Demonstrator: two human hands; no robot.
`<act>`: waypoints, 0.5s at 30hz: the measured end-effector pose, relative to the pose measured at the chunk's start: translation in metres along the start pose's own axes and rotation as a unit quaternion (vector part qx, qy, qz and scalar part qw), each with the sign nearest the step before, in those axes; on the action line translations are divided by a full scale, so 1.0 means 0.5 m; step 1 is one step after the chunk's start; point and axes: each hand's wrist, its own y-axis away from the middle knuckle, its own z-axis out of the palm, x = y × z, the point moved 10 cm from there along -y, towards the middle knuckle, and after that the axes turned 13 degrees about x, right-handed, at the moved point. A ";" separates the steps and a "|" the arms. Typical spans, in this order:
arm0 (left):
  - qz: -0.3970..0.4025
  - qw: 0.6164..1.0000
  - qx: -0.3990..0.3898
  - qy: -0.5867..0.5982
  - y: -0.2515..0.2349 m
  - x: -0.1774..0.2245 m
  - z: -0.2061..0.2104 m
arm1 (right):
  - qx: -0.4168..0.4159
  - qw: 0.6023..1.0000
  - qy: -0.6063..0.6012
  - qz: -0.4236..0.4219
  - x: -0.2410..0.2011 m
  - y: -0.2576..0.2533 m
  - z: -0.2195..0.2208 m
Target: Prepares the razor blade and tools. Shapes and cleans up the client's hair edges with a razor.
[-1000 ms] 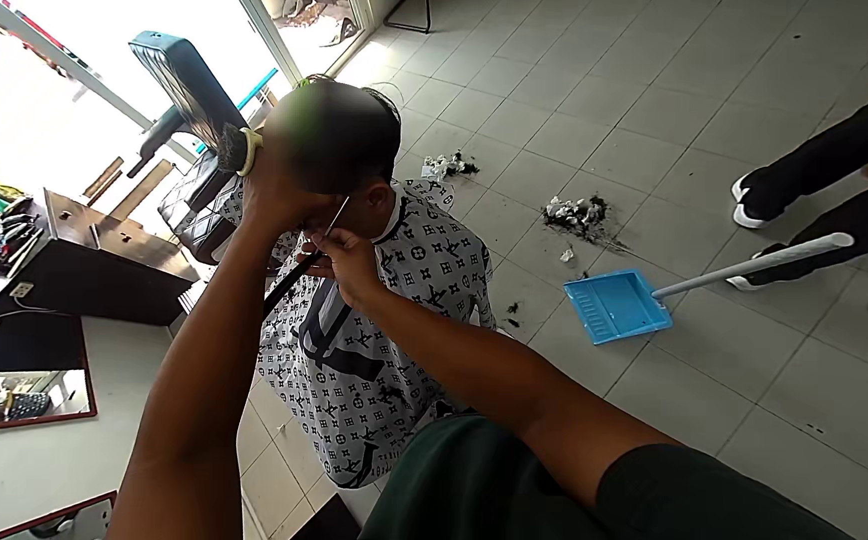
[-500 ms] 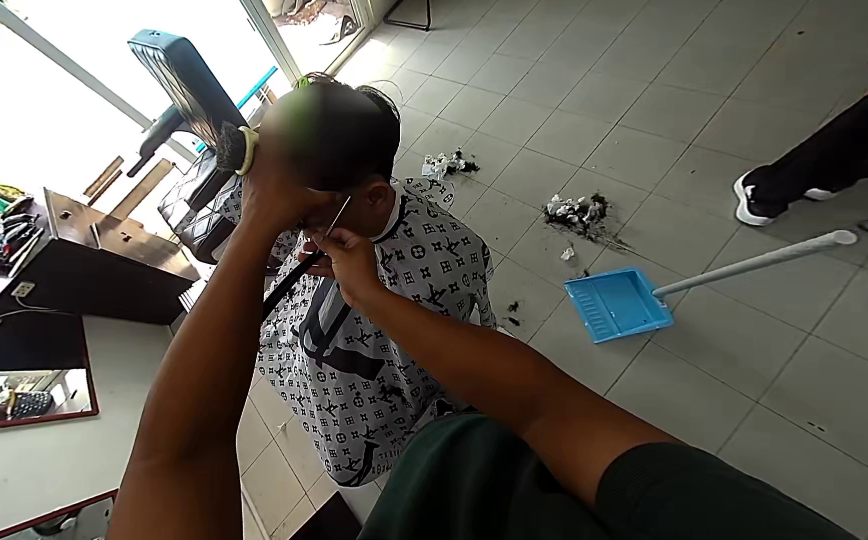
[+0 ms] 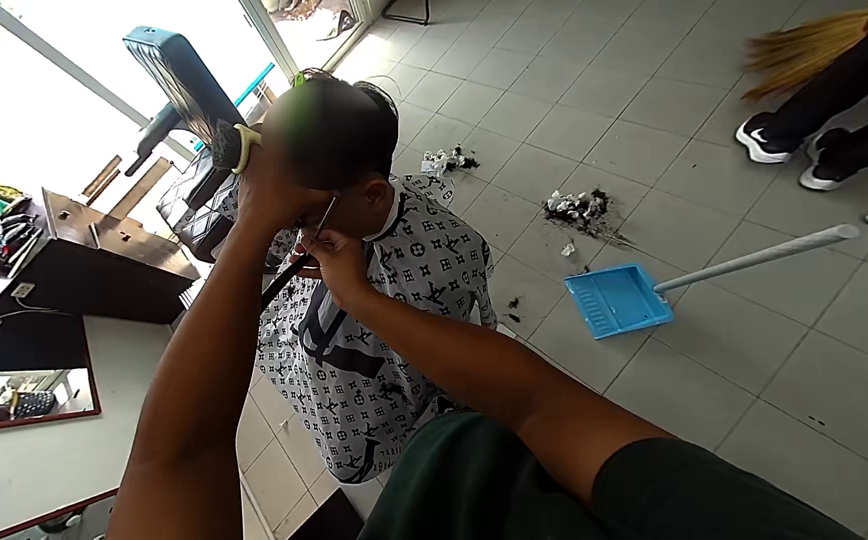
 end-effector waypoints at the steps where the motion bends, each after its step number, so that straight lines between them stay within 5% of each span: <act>1: 0.000 1.000 0.000 -0.001 0.000 -0.001 0.000 | 0.000 1.000 -0.003 0.000 0.000 0.000 0.001; 15: -0.002 1.000 0.000 0.008 -0.003 -0.006 0.003 | 0.011 1.000 -0.024 0.002 0.003 -0.009 -0.001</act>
